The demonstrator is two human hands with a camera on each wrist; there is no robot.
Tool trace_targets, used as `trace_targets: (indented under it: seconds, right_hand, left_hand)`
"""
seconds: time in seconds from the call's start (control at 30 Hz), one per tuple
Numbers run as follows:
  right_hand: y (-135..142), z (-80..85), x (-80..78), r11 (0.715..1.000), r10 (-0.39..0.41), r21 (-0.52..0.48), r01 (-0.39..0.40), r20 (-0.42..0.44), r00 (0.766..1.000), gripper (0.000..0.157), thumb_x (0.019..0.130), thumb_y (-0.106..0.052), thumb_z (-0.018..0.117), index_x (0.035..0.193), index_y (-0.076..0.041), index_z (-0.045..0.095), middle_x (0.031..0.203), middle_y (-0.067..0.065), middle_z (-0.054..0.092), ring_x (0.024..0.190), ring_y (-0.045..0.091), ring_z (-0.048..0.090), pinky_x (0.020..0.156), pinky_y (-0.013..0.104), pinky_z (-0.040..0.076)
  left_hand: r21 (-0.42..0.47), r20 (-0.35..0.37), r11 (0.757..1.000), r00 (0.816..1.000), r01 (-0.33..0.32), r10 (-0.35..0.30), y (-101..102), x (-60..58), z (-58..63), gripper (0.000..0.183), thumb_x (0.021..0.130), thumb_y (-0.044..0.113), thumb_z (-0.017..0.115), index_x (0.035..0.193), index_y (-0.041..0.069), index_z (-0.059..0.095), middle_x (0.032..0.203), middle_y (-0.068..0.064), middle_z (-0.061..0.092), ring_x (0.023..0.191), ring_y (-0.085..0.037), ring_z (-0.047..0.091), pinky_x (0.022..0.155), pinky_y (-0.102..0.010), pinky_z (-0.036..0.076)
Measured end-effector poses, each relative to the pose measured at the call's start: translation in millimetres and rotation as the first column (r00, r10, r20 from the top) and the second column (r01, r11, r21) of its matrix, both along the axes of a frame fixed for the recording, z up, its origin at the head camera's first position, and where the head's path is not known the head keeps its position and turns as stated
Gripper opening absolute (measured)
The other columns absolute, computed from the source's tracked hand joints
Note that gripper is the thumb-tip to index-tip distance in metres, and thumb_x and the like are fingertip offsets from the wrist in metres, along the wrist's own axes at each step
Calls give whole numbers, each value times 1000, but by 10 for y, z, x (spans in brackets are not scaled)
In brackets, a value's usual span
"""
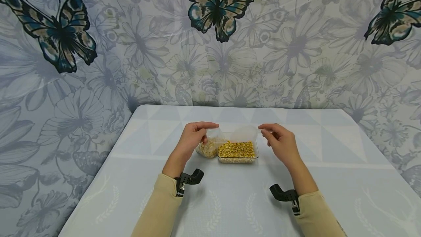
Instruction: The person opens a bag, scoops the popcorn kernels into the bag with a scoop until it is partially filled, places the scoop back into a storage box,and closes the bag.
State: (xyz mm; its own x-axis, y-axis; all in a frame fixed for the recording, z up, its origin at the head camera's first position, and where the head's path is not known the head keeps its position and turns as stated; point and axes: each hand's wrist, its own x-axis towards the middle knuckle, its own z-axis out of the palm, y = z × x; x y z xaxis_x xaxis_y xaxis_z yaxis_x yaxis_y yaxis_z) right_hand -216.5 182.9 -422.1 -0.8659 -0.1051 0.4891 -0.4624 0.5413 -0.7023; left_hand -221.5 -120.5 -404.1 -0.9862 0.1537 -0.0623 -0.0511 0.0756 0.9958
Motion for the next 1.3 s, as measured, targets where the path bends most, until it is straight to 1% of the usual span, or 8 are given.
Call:
trace_targets:
  seconds: [0.1,0.27,0.4,0.63,0.8,0.93,1.1,1.3]
  right_hand:
    - [11,-83,-36,1000,19,-6,-19,61,998,17,99,-15,62,112,-12,73,86,10,66,57,14,54,51,24,43]
    - [6,-208,-76,1000,24,-12,-22,205,978,21,100,-24,60,115,-15,72,92,15,67,64,29,59,49,27,41]
    - [-1,-278,-93,1000,26,-21,-21,287,958,23,101,-28,60,117,-17,72,96,14,67,70,38,59,49,28,40]
    - [3,-341,-115,1000,18,-26,-10,336,942,25,101,-29,59,119,-16,71,95,18,67,70,40,57,48,29,39]
    - [1,-374,-123,1000,17,-13,-13,364,931,24,101,-28,59,119,-17,71,72,13,60,62,32,54,46,29,36]
    - [0,-397,-126,1000,25,-9,-23,381,924,23,101,-26,59,119,-17,70,66,8,56,59,27,53,46,29,36]
    - [20,-398,-140,1000,25,2,-28,374,927,24,101,-26,59,120,-18,71,89,10,59,64,30,57,50,29,40]
    - [79,-365,-161,999,28,10,-34,364,931,32,101,-27,60,131,-18,65,120,13,59,76,28,63,65,33,55]
  left_hand:
    - [-3,-3,1000,1000,-2,2,3,0,-2,41,100,3,43,116,18,77,121,-21,60,58,-13,45,60,-31,39]
    - [-6,-5,1000,1000,-8,8,6,1,-4,40,100,3,43,116,17,77,129,-6,63,59,-14,46,60,-31,39]
    - [-3,0,1000,1000,-4,4,8,7,6,40,100,2,42,116,17,76,127,-6,64,59,-14,46,59,-30,39]
    - [2,3,1000,1000,1,-1,9,2,5,40,100,4,43,115,18,77,107,-6,60,59,-14,46,60,-30,39]
    - [2,2,1000,1000,-1,1,8,-1,0,40,100,3,43,115,18,77,113,-7,63,59,-15,46,60,-31,39]
    - [-4,5,1000,1000,-8,8,6,1,-1,41,100,2,42,115,17,77,123,-6,64,58,-15,46,61,-31,39]
    - [-3,4,1000,1000,-8,8,6,6,3,41,99,2,42,115,18,77,121,-7,64,59,-15,46,60,-31,39]
    - [-1,0,1000,1000,-6,6,7,1,-1,41,100,2,42,116,18,76,123,-6,64,59,-15,46,60,-31,39]
